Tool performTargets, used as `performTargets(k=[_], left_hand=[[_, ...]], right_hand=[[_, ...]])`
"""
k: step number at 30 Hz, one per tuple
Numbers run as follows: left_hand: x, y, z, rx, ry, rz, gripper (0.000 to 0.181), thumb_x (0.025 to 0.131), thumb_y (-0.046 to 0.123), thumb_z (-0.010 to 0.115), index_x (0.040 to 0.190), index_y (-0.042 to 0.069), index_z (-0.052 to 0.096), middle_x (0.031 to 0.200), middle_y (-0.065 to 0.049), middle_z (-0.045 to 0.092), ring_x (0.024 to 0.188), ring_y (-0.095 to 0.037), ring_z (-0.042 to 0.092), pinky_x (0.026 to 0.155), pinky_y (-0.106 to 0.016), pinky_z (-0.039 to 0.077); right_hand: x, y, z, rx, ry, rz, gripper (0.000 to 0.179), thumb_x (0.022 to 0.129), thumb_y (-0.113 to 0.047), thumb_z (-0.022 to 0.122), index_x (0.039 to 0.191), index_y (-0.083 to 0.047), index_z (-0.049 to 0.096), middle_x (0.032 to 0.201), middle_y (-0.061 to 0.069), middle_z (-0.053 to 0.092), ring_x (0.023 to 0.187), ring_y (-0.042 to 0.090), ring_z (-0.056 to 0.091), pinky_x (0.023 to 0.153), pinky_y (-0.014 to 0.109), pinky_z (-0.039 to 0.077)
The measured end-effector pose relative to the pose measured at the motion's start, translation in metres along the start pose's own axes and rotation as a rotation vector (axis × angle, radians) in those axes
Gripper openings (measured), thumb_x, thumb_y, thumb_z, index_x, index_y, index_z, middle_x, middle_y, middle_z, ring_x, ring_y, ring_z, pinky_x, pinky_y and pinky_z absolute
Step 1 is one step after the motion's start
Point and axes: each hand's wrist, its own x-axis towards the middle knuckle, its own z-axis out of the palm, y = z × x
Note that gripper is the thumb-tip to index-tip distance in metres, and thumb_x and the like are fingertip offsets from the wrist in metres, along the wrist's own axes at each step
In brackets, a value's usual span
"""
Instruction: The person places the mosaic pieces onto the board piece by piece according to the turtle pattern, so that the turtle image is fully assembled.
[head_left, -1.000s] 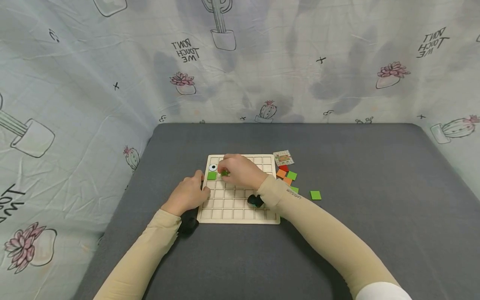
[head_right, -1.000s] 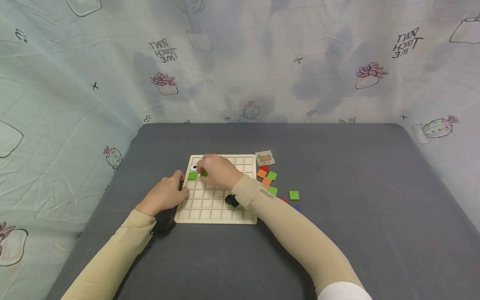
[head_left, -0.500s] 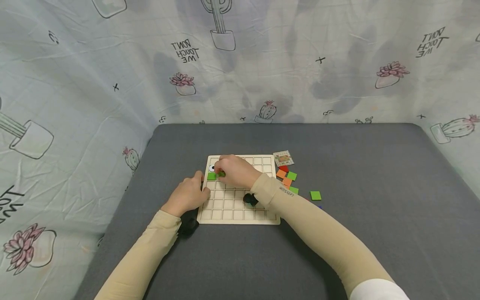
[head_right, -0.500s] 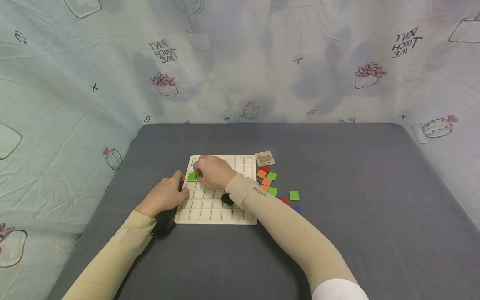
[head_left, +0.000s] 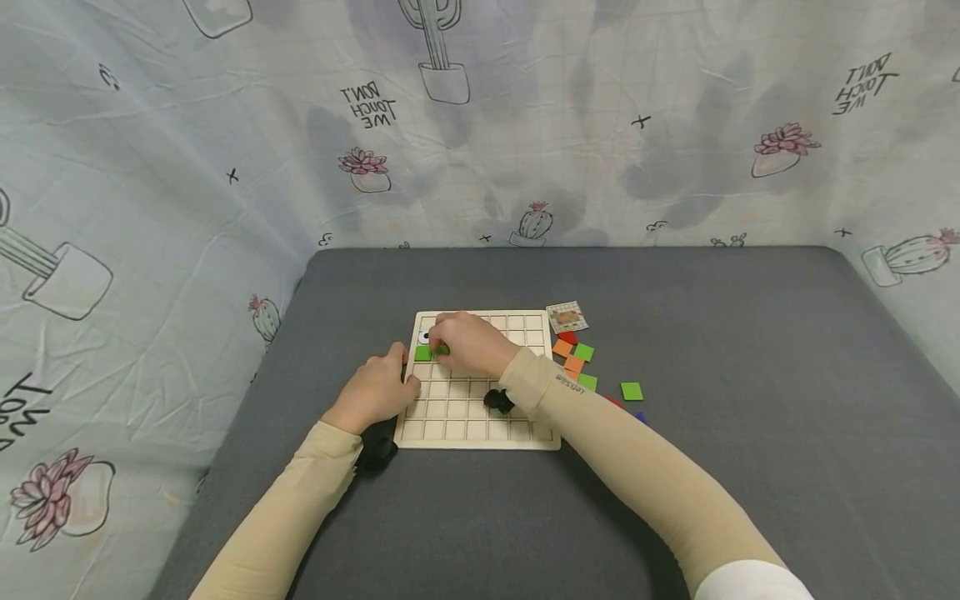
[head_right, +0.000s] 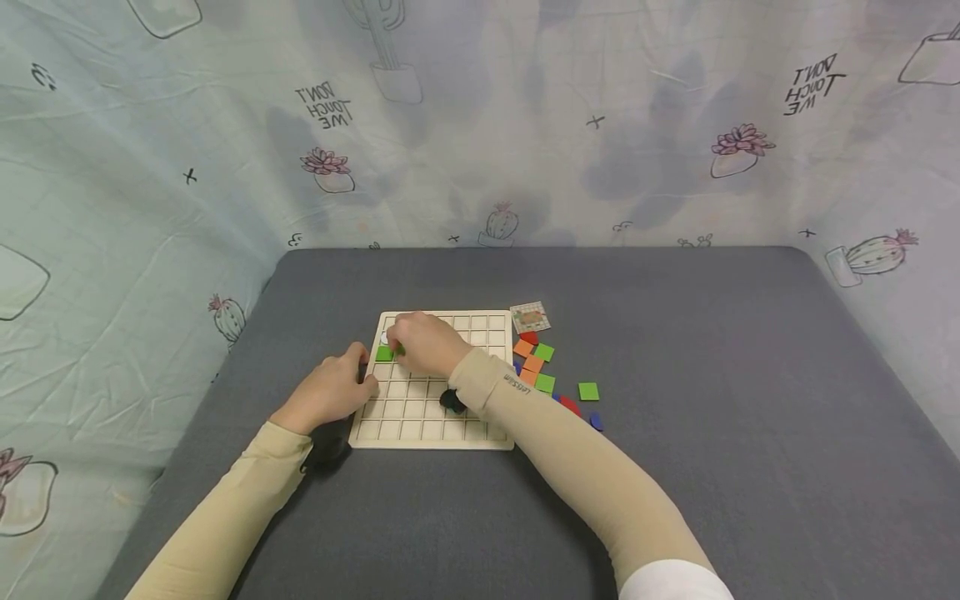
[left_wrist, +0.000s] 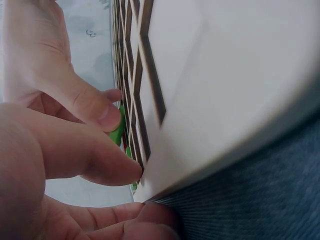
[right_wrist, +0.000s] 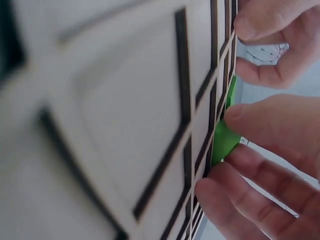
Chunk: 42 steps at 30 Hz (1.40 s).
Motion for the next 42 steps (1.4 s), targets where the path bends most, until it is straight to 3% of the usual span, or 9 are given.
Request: performTargets(k=[4,12,19,25,34,42], left_hand=[[0.0,0.001,0.0,0.001,0.0,-0.001,0.036,0.099,0.022,0.055,0.127,-0.001,0.05,0.08,-0.015,0.06,0.063,-0.026,0.057,0.056,-0.037,0.042],[0.001,0.003,0.0,0.005,0.01,0.004,0.035,0.099,0.022,0.056,0.126,0.0,0.05,0.081,-0.015,0.061,0.064,-0.027,0.057,0.057,-0.038,0.043],[0.002,0.002,0.0,0.01,0.008,-0.002,0.037,0.098,0.023,0.056,0.126,0.0,0.05,0.085,-0.016,0.063,0.067,-0.027,0.058,0.06,-0.039,0.045],[0.001,0.0,0.002,-0.006,0.008,0.003,0.036,0.099,0.022,0.055,0.126,0.0,0.05,0.08,-0.014,0.061,0.063,-0.025,0.057,0.056,-0.036,0.042],[0.0,0.001,0.002,-0.034,0.008,0.005,0.037,0.099,0.02,0.055,0.128,-0.001,0.049,0.071,-0.01,0.055,0.055,-0.021,0.05,0.051,-0.033,0.036],[-0.001,-0.002,0.002,-0.083,-0.025,-0.014,0.038,0.102,0.02,0.052,0.132,-0.001,0.048,0.067,-0.01,0.061,0.05,-0.019,0.058,0.049,-0.032,0.044]], right_hand=[[-0.001,0.0,0.0,-0.011,-0.005,-0.011,0.011,0.093,-0.006,0.074,0.103,-0.007,0.081,0.104,0.008,0.075,0.092,0.021,0.073,0.087,0.033,0.058],[-0.004,0.001,-0.001,-0.055,0.043,-0.037,0.019,0.088,0.004,0.07,0.075,-0.009,0.073,0.084,0.005,0.069,0.069,0.012,0.051,0.068,0.025,0.047],[-0.009,0.002,-0.002,-0.085,0.031,-0.049,0.012,0.091,-0.002,0.073,0.085,-0.008,0.08,0.09,0.005,0.073,0.084,0.018,0.067,0.079,0.029,0.055],[-0.02,0.004,-0.009,-0.047,0.002,0.003,0.01,0.094,-0.01,0.074,0.098,-0.011,0.082,0.1,0.005,0.071,0.09,0.019,0.065,0.08,0.032,0.055],[-0.061,0.011,-0.035,0.036,0.041,0.079,0.019,0.094,-0.015,0.071,0.109,-0.007,0.08,0.11,0.007,0.071,0.096,0.022,0.065,0.087,0.037,0.053],[-0.11,0.033,-0.05,0.049,0.106,0.134,0.02,0.096,-0.016,0.073,0.112,-0.005,0.078,0.111,0.009,0.07,0.095,0.025,0.066,0.083,0.038,0.053]])
